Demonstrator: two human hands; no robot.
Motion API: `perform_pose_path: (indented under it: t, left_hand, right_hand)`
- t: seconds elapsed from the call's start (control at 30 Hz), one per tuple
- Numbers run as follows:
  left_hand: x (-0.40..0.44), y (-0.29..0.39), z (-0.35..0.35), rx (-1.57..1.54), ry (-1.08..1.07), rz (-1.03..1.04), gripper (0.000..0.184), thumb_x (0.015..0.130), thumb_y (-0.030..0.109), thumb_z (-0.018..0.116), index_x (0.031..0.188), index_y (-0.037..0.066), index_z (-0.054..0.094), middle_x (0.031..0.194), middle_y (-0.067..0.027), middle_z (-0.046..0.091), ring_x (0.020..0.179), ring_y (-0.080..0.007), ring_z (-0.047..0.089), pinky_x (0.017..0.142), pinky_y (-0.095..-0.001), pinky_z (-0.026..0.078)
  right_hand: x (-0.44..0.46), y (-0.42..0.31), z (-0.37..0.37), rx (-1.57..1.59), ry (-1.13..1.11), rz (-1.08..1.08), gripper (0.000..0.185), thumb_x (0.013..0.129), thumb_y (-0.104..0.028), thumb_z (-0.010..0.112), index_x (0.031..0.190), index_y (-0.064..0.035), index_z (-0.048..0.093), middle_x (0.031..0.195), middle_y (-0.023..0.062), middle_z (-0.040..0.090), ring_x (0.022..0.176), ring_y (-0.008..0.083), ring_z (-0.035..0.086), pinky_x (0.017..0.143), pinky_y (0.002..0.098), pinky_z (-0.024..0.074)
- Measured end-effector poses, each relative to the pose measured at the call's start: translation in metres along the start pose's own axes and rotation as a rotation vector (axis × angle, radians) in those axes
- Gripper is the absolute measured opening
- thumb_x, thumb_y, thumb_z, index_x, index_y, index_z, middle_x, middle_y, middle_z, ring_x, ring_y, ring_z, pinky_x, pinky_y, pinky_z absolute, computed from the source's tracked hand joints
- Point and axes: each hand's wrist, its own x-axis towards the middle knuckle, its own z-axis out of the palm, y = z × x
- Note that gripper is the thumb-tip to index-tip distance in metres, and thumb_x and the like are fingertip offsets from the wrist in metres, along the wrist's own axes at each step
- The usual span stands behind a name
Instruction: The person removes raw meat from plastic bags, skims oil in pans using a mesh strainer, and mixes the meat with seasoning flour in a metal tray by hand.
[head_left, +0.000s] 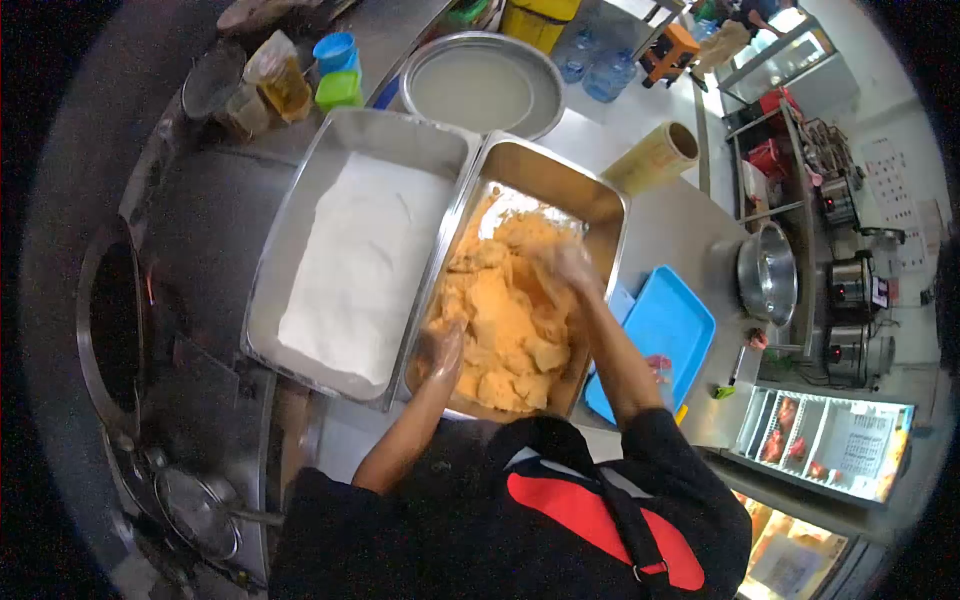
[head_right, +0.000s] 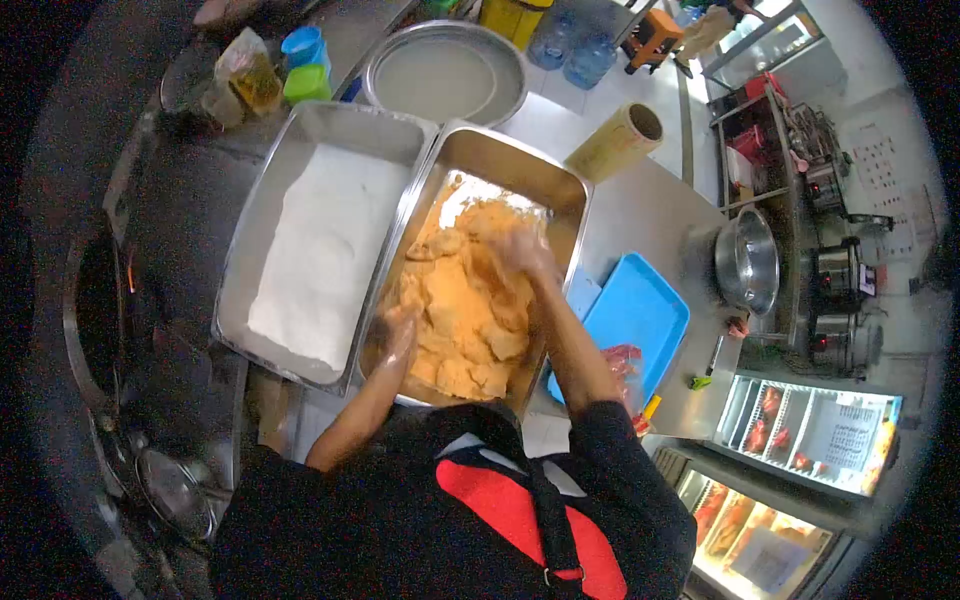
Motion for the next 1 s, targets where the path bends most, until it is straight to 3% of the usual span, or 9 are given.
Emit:
perform_pose_path:
  t: [0.03, 0.13, 0.2, 0.37, 0.47, 0.57, 0.67, 0.73, 1.0]
  left_hand:
    - [-0.013, 0.014, 0.011, 0.02, 0.045, -0.069, 0.044, 0.085, 0.029, 0.064, 0.112, -0.004, 0.055, 0.103, -0.0089, 0.059, 0.087, -0.0205, 0.058, 0.077, -0.031, 0.048]
    - [-0.018, 0.057, 0.024, 0.04, -0.114, -0.35, 0.066, 0.09, 0.037, 0.056, 0.139, 0.0, 0.032, 0.137, -0.015, 0.04, 0.12, -0.0225, 0.044, 0.097, -0.0383, 0.039]
    - [0.003, 0.04, 0.025, 0.346, 0.131, -0.056, 0.056, 0.086, 0.035, 0.063, 0.126, -0.001, 0.047, 0.127, -0.015, 0.05, 0.105, -0.0267, 0.053, 0.088, -0.0374, 0.044]
    - [0.055, -0.002, 0.003, 0.305, -0.307, -0.072, 0.054, 0.094, 0.029, 0.051, 0.138, 0.002, 0.034, 0.135, -0.0142, 0.041, 0.117, -0.0199, 0.046, 0.097, -0.0386, 0.041]
    - [0.008, 0.08, 0.039, 0.132, -0.288, -0.015, 0.034, 0.093, 0.025, 0.053, 0.118, 0.001, 0.053, 0.099, -0.0093, 0.061, 0.083, -0.0186, 0.062, 0.07, -0.0321, 0.054]
    - [-0.026, 0.156, 0.036, 0.884, -0.281, 0.079, 0.033, 0.093, 0.03, 0.053, 0.099, -0.001, 0.061, 0.083, -0.009, 0.062, 0.072, -0.0186, 0.059, 0.063, -0.031, 0.049]
    - [-0.022, 0.141, 0.034, 0.131, -0.242, -0.31, 0.028, 0.091, 0.022, 0.057, 0.108, 0.001, 0.056, 0.093, -0.0086, 0.061, 0.076, -0.0184, 0.062, 0.062, -0.0296, 0.054]
    - [0.001, 0.098, 0.024, -0.027, -0.412, -0.066, 0.028, 0.089, 0.022, 0.058, 0.11, 0.003, 0.056, 0.094, -0.0078, 0.061, 0.085, -0.0191, 0.061, 0.071, -0.0312, 0.052]
    - [-0.036, 0.122, 0.047, -0.409, -0.672, 0.166, 0.039, 0.082, 0.014, 0.063, 0.118, 0.004, 0.05, 0.108, -0.0065, 0.058, 0.103, -0.0211, 0.056, 0.091, -0.0355, 0.047]
  right_hand:
    - [0.02, 0.006, 0.002, -0.245, 0.228, -0.029, 0.034, 0.08, -0.038, 0.06, 0.103, -0.012, 0.062, 0.082, 0.0132, 0.061, 0.069, 0.0305, 0.06, 0.058, 0.0437, 0.0481]
    - [0.069, -0.046, -0.003, -0.208, -0.337, 0.049, 0.032, 0.086, -0.037, 0.056, 0.101, -0.0082, 0.06, 0.08, 0.0125, 0.059, 0.068, 0.0288, 0.059, 0.056, 0.0407, 0.0462]
    - [0.061, -0.071, 0.023, -0.12, -0.311, 0.073, 0.031, 0.089, -0.036, 0.053, 0.095, -0.0069, 0.06, 0.075, 0.0109, 0.058, 0.065, 0.0251, 0.056, 0.055, 0.0383, 0.0445]
    - [-0.014, -0.081, 0.031, 0.64, -0.414, 0.462, 0.033, 0.092, -0.034, 0.05, 0.089, -0.0042, 0.062, 0.067, 0.0085, 0.051, 0.062, 0.0169, 0.046, 0.055, 0.0356, 0.0399]
    - [-0.05, -0.088, 0.006, 0.484, -0.446, 0.466, 0.028, 0.089, -0.031, 0.055, 0.093, -0.0047, 0.064, 0.08, 0.0097, 0.062, 0.071, 0.0183, 0.057, 0.06, 0.0339, 0.0474]
    - [-0.078, -0.083, -0.011, 0.249, -0.425, 0.382, 0.03, 0.087, -0.031, 0.059, 0.102, -0.0055, 0.064, 0.092, 0.0103, 0.067, 0.08, 0.0213, 0.063, 0.069, 0.0339, 0.052]
    - [-0.107, -0.066, -0.015, 0.21, -0.203, 0.243, 0.041, 0.087, -0.041, 0.057, 0.1, -0.0026, 0.063, 0.089, 0.0126, 0.064, 0.076, 0.0257, 0.059, 0.069, 0.037, 0.0479]
    - [-0.09, -0.107, -0.074, 0.244, -0.473, 0.499, 0.054, 0.082, -0.048, 0.062, 0.108, -0.0014, 0.062, 0.091, 0.0129, 0.064, 0.077, 0.0253, 0.059, 0.071, 0.0362, 0.0477]
    - [-0.093, -0.15, 0.0, 0.432, 0.081, 0.34, 0.032, 0.075, -0.03, 0.071, 0.082, 0.0, 0.061, 0.075, 0.0154, 0.062, 0.067, 0.026, 0.059, 0.059, 0.0392, 0.046]
